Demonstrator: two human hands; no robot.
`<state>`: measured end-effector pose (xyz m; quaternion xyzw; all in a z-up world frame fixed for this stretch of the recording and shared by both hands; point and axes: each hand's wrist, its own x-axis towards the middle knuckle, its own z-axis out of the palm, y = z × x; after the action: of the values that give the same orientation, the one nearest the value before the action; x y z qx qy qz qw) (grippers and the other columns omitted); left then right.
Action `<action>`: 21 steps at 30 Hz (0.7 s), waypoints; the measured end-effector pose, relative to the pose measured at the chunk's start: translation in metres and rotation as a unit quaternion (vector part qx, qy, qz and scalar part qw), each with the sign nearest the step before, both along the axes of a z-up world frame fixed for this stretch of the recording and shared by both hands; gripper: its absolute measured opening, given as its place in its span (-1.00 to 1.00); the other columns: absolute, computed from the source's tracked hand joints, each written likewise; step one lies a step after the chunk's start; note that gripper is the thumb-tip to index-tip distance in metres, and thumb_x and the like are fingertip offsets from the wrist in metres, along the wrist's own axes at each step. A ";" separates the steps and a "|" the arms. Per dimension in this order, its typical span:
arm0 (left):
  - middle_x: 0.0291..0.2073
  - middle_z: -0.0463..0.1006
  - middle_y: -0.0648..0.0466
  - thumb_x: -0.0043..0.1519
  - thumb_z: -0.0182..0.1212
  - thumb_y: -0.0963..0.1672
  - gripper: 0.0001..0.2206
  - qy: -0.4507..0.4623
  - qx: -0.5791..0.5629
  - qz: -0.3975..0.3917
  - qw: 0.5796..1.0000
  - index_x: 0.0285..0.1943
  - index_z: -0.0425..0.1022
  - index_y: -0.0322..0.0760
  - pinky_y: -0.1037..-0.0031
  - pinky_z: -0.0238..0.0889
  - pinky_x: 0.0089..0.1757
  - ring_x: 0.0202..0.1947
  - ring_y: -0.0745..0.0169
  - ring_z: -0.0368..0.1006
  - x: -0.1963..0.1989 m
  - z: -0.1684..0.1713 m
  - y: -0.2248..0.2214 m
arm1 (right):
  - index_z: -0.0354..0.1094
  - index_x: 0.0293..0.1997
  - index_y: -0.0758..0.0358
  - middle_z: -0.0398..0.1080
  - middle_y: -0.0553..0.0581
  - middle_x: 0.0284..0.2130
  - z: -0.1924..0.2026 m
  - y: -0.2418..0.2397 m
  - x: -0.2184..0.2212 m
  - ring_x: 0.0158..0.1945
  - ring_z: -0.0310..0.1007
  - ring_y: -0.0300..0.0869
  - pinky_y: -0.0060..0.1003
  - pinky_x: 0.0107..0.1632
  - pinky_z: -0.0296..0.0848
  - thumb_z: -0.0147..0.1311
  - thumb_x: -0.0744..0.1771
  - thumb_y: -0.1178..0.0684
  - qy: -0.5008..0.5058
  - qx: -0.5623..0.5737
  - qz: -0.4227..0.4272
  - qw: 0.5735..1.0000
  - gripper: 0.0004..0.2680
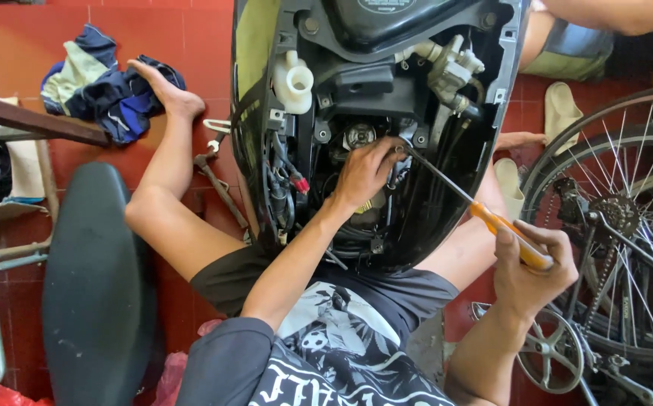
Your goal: Repairing or maintaining internal components of a motorcycle using hand tools like a screwdriver and wrench.
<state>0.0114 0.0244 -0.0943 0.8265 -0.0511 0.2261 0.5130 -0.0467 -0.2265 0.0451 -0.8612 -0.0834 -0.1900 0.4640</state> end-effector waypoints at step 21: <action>-0.21 0.52 -0.04 0.46 0.05 -0.11 -0.86 -0.186 -0.074 0.074 0.977 -0.01 0.33 -0.30 0.66 0.41 -0.49 -0.47 0.30 0.54 -0.044 0.074 0.020 | 0.05 0.01 0.16 0.21 0.22 -0.17 -0.060 -0.031 0.001 -0.47 0.25 -0.16 -0.25 -0.32 0.53 -0.01 0.48 -0.18 -0.134 0.206 0.015 0.969 -0.74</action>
<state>-0.0322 0.0442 -0.0207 0.7315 -0.0675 0.4165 0.5356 -0.0457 -0.2577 -0.0148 -0.7128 -0.1169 -0.3096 0.6184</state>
